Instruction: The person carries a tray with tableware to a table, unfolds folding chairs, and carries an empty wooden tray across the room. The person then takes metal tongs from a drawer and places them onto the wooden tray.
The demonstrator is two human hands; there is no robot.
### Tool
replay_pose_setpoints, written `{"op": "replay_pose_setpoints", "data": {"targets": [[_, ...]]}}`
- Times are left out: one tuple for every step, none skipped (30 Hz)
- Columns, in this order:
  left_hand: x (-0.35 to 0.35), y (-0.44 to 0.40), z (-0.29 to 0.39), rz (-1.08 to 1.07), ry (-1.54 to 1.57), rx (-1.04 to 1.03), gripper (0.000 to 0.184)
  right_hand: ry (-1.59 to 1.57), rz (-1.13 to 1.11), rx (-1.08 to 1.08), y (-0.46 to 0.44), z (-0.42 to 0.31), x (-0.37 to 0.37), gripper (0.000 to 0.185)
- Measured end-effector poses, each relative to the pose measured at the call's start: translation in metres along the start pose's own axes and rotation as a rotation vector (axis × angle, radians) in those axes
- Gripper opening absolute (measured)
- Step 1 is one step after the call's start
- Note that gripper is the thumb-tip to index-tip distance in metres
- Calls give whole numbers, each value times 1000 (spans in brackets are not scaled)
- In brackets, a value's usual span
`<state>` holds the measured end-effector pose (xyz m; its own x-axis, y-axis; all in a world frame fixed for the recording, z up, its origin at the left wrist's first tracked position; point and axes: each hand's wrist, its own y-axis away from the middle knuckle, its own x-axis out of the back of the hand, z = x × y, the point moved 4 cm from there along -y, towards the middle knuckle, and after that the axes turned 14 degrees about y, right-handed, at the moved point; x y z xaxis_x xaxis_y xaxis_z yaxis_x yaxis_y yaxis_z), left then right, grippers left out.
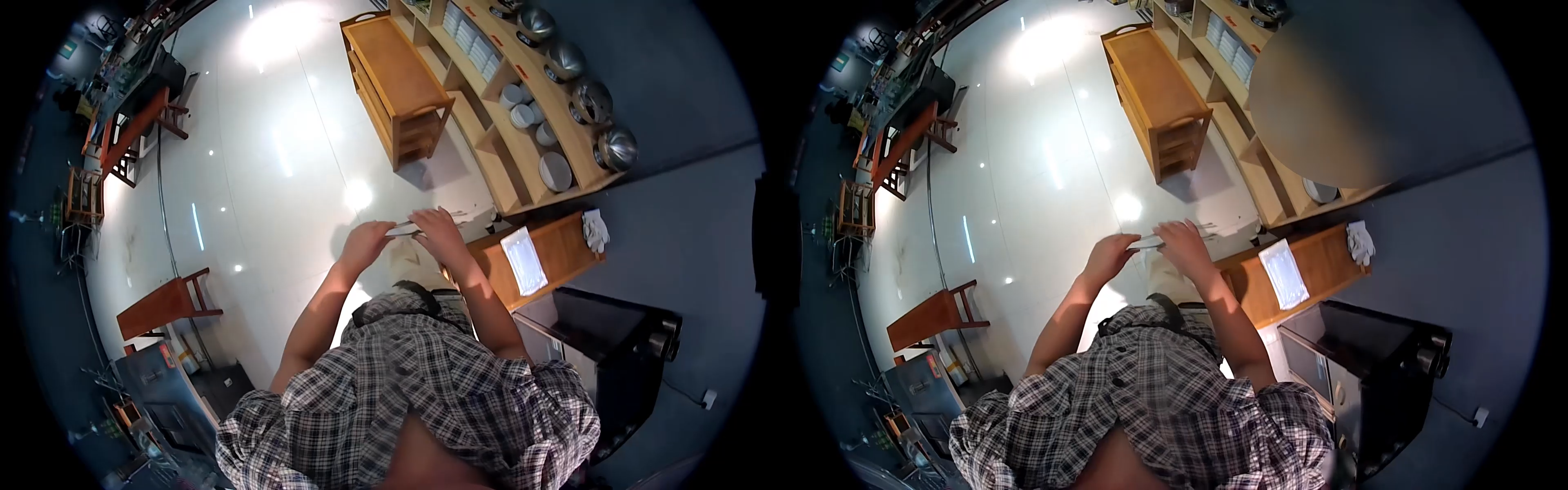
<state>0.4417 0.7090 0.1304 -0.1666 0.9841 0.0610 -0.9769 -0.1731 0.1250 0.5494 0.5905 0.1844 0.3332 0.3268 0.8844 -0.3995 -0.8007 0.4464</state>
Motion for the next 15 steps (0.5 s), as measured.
{"op": "replay_pose_setpoints", "data": {"targets": [[-1, -4, -1, 24, -70, -52, 25, -3, -7, -8, -2, -1, -1, 40], [-2, -8, -1, 47, -140, -104, 25, 60, 49, -47, -5, -1, 0, 41], [-4, -13, -3, 73, -160, -86, 24, 124, 105, -85, -9, -2, 2, 42], [-7, -16, -6, 64, -154, -82, 24, 121, 98, -93, -13, -3, 2, 42], [-5, -19, -9, 150, -170, -70, 24, 128, 168, -126, -17, -4, 6, 42], [-2, -17, -13, 241, -190, -48, 24, 127, 234, -149, -21, -8, 6, 41], [-1, -15, -19, 237, -190, -33, 24, 117, 222, -148, -27, -10, 3, 41], [3, -14, -26, 294, -164, 29, 24, 138, 290, -187, -32, -11, 2, 42], [7, -17, -32, 359, -137, 81, 24, 168, 367, -221, -36, -11, 3, 43], [10, -16, -36, 425, -109, 133, 24, 168, 365, -216, -37, -12, -4, 43], [12, -14, -36, 439, -140, 127, 24, -82, 357, -344, -36, -6, -17, 45], [11, -12, -38, 443, -140, 130, 24, -332, 342, -470, -36, -3, -27, 48], [12, -9, -40, 500, -93, 124, 26, -364, 388, -457, -37, -5, -32, 51], [12, -6, -42, 557, -45, 117, 27, -364, 385, -453, -39, -6, -38, 51], [12, -6, -43, 561, -45, 120, 27, -453, 321, -494, -43, -9, -42, 51]]}}
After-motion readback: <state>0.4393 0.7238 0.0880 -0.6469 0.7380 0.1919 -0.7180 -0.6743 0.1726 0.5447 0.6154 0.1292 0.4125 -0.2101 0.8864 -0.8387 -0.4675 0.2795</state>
